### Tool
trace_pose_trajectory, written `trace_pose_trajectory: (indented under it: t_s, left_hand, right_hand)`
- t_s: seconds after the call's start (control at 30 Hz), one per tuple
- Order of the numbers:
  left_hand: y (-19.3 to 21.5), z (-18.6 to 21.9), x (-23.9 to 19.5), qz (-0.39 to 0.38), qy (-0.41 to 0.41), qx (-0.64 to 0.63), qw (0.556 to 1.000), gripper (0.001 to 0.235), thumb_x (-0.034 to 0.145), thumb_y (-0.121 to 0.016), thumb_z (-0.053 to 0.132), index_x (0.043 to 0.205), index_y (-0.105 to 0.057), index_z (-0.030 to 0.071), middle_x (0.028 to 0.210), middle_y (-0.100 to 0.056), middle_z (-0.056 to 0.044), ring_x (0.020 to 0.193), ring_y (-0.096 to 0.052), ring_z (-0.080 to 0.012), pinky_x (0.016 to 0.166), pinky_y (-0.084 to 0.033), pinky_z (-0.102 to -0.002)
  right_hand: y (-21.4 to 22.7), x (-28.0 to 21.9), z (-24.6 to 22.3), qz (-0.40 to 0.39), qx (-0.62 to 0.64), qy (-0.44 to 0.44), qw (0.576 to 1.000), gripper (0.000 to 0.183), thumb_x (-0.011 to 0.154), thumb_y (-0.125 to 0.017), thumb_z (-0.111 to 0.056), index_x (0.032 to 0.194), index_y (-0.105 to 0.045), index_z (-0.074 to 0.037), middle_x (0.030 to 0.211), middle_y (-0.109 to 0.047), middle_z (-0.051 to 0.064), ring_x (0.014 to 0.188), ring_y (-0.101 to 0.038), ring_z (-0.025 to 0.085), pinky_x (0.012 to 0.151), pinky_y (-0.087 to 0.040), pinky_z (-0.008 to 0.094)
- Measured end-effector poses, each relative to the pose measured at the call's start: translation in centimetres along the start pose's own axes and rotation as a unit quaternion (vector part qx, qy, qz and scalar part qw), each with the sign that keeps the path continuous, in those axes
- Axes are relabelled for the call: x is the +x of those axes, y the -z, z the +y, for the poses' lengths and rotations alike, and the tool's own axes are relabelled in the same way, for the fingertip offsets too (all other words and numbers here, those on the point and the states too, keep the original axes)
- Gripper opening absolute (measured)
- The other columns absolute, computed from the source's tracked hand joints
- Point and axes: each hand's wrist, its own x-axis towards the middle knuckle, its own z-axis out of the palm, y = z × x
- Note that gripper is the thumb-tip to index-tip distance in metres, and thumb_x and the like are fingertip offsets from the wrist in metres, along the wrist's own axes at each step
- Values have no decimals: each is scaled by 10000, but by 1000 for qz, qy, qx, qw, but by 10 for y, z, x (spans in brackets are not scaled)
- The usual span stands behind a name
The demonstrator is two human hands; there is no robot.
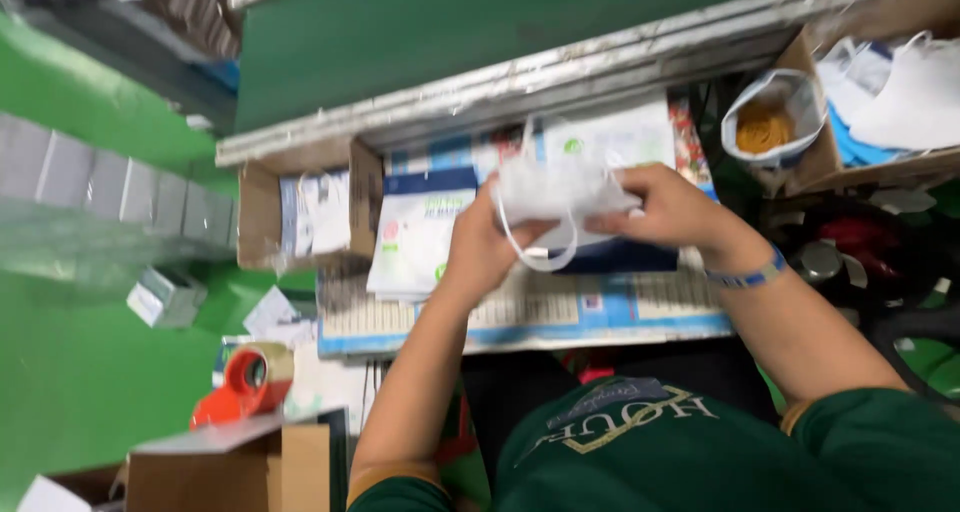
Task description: The person picks up groups of masks from a conveyor belt, places them into plastic pouches, and then packs the pouches into cardboard boxes, using a tape dispenser to seal the boxes.
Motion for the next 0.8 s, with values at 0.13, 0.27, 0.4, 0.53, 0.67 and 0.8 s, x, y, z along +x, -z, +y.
trace_pose_trajectory:
  t_s: [0.13, 0.27, 0.4, 0.53, 0.67, 0.8]
  left_hand:
    - [-11, -63, -65, 41, -128, 188, 973, 546, 801, -883, 203, 1294, -667, 111, 1251, -744, -126, 1138, -698, -326, 1013, -540, -407]
    - [-28, -103, -100, 0, -148, 194, 970, 654, 732, -837, 187, 1304, -559, 36, 1253, -648, -193, 1156, -605, -417, 1012, -466, -446]
    - [-41, -131, -105, 16, -208, 167, 964, 587, 837, -802, 193, 1350, -557, 46, 1329, -620, -177, 1248, -598, -401, 1089, -467, -440]
    - [-42, -129, -106, -13, -81, 148, 986, 521, 915, -762, 236, 1368, -575, 59, 1273, -655, -131, 1141, -647, -302, 999, -525, -350]
    - [-54, -113, -133, -42, -128, -208, 969, 752, 881, -819, 230, 1502, -449, 23, 1323, -585, -114, 1225, -561, -240, 1060, -450, -363]
    - [-31, -65, -152, -56, -32, -47, 997, 550, 979, -760, 359, 1397, -700, 7, 1038, -712, -93, 942, -679, -197, 938, -554, -340]
  right_hand:
    - [-55, -46, 2, -36, 66, 43, 996, 463, 821, -796, -159, 1249, -695, -18, 1188, -760, 75, 1096, -664, 118, 950, -534, 310]
    - [-110, -67, 64, 6, -24, -8, 1000, 515, 724, -828, -165, 1197, -662, -46, 1089, -731, 105, 1003, -704, 185, 884, -541, 311]
    - [-120, -60, 54, 28, -273, 75, 959, 435, 730, -845, -164, 1145, -756, -69, 1086, -712, 163, 1020, -640, 310, 873, -513, 379]
    - [-110, -79, 115, 21, -91, 7, 996, 317, 845, -783, -210, 1136, -732, -95, 1150, -771, 81, 1048, -747, 178, 949, -583, 334]
    - [-108, -113, 106, -56, -28, 75, 995, 372, 820, -810, -186, 1167, -750, -68, 1132, -771, 104, 1040, -722, 224, 935, -563, 356]
    - [-62, -104, 55, -79, -65, 66, 993, 450, 783, -791, -166, 1194, -679, -21, 1151, -723, 104, 1095, -665, 198, 954, -507, 348]
